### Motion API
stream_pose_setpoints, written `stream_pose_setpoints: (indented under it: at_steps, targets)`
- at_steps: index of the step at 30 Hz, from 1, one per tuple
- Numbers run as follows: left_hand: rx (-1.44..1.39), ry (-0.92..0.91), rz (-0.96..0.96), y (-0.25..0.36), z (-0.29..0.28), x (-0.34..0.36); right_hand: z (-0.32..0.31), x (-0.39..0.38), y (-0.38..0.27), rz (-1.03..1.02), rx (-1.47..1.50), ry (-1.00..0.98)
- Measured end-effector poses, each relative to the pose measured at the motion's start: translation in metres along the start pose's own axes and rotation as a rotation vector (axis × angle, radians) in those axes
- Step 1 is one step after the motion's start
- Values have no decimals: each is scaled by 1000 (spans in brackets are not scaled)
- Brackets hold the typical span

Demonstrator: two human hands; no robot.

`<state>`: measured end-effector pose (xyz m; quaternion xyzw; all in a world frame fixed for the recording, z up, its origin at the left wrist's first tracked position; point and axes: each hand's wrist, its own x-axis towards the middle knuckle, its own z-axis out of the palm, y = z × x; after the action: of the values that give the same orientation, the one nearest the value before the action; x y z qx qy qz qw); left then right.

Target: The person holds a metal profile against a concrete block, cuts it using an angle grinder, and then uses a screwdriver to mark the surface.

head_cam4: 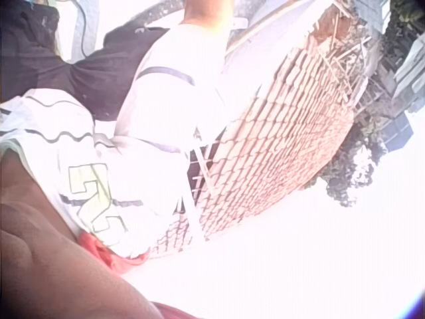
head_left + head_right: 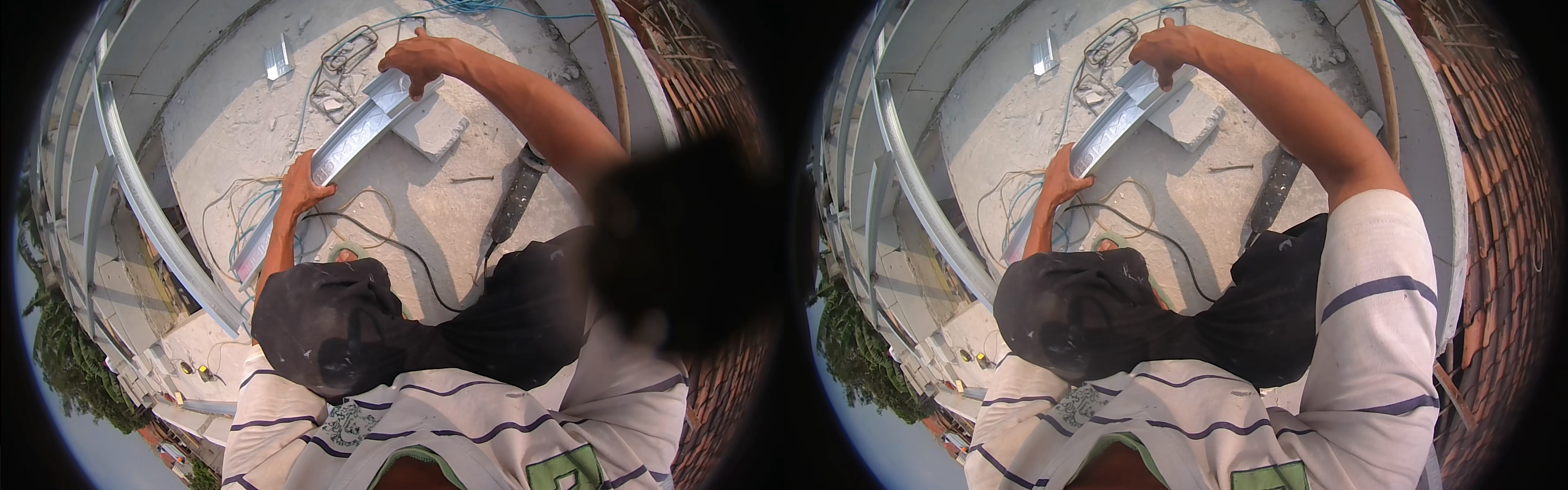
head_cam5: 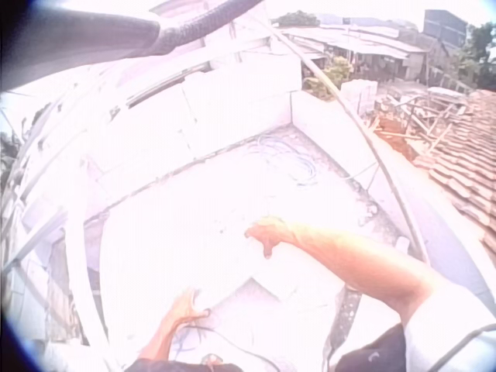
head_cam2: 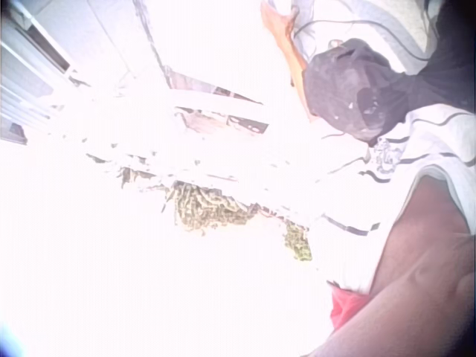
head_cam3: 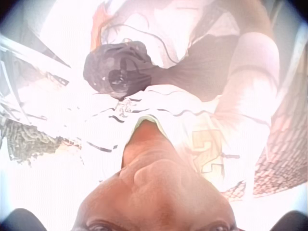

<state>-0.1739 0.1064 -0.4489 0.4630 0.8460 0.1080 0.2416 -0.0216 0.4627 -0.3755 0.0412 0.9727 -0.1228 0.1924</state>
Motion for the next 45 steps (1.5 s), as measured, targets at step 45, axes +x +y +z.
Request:
stream_pose_setpoints:
  at_steps: [45]
  targets:
    - [-211, -186, -136, 107, -6, 92, -6, -11, 7, -78, -78, 59]
